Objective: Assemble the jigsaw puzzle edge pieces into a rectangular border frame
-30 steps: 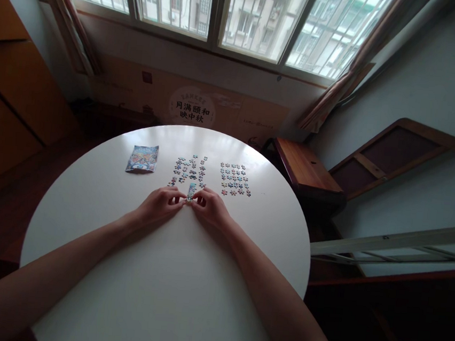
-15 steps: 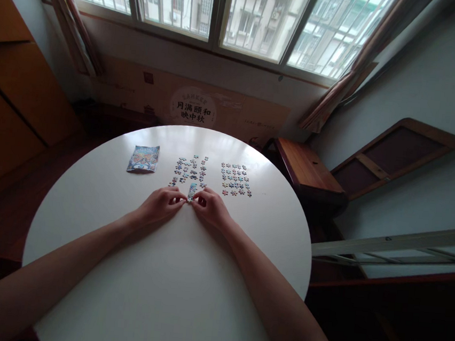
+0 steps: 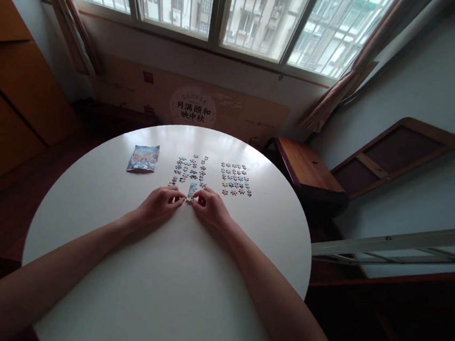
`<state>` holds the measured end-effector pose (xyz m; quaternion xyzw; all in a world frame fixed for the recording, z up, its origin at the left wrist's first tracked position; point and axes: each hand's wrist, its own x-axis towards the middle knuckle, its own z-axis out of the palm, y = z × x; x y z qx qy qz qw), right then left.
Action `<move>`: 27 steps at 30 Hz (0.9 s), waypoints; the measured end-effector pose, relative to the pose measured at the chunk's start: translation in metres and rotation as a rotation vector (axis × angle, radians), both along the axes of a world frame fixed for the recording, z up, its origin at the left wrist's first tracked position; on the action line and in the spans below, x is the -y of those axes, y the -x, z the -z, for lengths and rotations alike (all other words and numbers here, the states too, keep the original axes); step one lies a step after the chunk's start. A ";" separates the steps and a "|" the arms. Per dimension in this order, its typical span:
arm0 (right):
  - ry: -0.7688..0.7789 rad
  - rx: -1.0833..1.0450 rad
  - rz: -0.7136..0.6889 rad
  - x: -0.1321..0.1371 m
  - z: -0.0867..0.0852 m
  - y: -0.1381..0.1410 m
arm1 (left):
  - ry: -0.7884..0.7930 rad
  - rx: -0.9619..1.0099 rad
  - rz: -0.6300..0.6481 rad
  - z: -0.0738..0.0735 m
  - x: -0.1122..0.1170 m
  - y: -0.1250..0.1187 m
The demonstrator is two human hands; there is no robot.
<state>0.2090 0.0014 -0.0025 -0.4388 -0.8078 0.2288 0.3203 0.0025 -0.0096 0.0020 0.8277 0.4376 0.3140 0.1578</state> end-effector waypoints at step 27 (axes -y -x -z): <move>-0.049 0.061 -0.003 0.001 -0.001 0.001 | 0.025 -0.038 0.002 0.001 0.000 0.000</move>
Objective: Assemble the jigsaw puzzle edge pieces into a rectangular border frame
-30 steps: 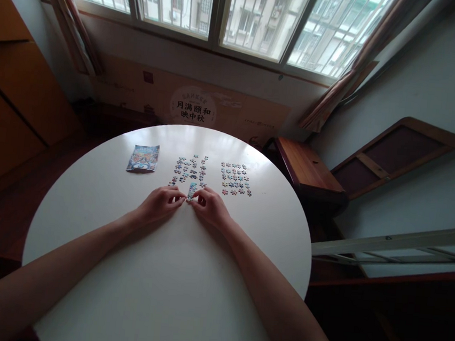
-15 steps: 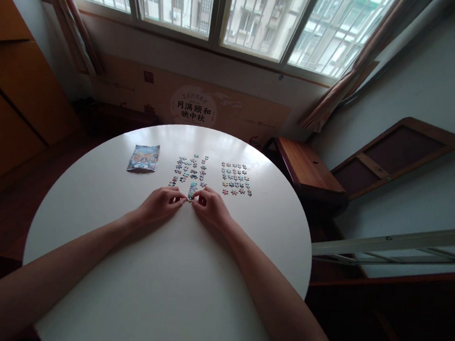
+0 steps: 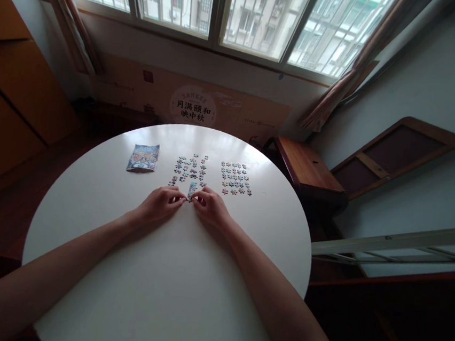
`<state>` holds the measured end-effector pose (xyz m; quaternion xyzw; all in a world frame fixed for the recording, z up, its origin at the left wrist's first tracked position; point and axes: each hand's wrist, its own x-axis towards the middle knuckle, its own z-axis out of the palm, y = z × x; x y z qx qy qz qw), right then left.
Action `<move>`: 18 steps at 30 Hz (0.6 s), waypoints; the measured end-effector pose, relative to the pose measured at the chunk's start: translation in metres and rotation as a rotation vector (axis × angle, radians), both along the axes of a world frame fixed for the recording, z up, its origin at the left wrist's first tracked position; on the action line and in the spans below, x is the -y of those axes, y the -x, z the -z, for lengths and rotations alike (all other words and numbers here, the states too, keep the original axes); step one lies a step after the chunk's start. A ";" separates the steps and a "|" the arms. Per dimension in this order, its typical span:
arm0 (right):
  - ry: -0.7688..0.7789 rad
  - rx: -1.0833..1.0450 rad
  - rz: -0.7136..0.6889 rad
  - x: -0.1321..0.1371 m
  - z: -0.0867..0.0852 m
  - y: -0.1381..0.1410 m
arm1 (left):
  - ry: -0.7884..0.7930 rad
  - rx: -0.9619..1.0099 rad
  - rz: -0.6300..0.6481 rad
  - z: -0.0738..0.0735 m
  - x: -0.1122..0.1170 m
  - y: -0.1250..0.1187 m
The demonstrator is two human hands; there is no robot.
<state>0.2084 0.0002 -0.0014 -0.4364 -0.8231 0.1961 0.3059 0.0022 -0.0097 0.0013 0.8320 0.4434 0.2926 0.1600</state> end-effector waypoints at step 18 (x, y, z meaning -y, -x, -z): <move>-0.017 0.059 0.033 -0.002 -0.003 -0.002 | -0.002 0.014 -0.002 0.000 0.000 0.000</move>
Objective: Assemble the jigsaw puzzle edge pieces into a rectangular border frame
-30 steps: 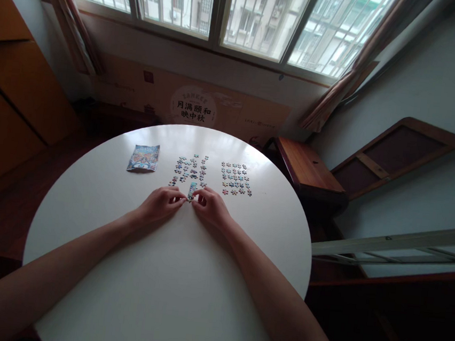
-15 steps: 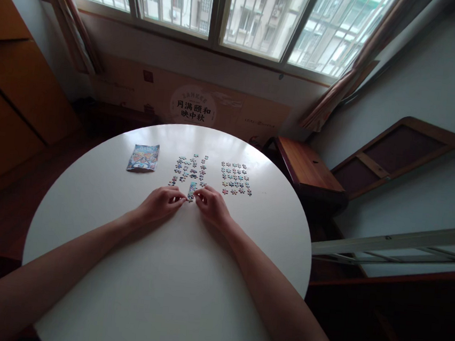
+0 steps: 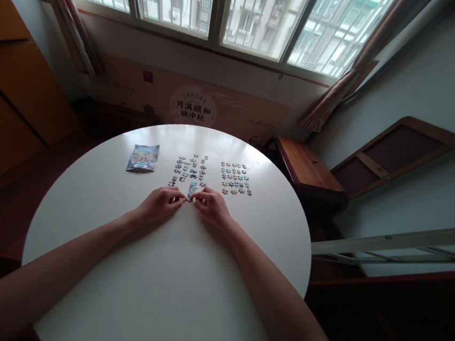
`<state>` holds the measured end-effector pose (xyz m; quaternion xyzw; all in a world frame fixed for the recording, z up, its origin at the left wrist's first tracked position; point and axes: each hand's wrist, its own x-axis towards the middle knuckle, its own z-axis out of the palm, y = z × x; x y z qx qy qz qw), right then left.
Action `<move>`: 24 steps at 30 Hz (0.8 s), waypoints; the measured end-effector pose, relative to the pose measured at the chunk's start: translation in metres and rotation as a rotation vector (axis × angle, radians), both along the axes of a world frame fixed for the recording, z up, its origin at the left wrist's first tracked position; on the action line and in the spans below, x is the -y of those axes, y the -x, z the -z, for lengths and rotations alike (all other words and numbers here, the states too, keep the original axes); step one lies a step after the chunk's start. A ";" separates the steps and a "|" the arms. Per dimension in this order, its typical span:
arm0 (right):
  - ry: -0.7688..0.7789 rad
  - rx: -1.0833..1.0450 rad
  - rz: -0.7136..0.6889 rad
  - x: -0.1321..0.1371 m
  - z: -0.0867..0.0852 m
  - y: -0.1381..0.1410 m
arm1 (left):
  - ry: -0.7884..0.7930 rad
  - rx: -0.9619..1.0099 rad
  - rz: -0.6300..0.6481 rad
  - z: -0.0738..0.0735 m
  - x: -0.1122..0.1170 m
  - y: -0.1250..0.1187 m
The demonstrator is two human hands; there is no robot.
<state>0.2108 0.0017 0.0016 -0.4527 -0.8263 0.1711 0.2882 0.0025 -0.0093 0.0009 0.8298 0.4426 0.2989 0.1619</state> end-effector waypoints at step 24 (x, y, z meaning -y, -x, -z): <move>-0.022 0.008 0.011 -0.001 0.002 0.000 | 0.005 0.004 0.008 -0.001 0.000 0.000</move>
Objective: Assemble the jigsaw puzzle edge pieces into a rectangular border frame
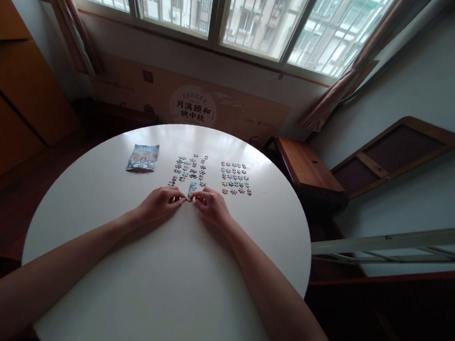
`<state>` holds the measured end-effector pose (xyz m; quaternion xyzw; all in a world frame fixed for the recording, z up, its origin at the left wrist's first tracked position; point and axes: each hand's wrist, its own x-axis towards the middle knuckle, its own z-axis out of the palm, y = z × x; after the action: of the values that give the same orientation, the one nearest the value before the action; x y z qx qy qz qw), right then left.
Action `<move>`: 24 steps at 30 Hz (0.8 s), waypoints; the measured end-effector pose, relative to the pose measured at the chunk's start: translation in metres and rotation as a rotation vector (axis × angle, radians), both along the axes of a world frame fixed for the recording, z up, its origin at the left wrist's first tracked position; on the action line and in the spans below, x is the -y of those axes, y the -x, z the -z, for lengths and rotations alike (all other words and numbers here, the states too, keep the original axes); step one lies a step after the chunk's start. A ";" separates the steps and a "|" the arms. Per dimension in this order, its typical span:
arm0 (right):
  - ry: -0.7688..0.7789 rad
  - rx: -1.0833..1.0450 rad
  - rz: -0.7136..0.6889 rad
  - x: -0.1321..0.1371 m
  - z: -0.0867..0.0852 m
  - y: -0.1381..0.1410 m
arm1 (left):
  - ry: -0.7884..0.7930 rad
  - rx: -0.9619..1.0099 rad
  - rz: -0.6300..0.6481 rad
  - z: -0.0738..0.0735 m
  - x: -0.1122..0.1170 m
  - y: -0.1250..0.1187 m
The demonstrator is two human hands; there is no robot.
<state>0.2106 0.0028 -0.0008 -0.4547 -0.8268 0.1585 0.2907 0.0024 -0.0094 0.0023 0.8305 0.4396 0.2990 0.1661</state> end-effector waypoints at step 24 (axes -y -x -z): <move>0.000 -0.001 0.000 0.000 -0.001 0.000 | 0.008 -0.004 -0.006 0.004 -0.001 0.001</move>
<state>0.2101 0.0028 -0.0003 -0.4546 -0.8267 0.1588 0.2910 0.0009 -0.0086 -0.0013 0.8291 0.4436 0.2962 0.1678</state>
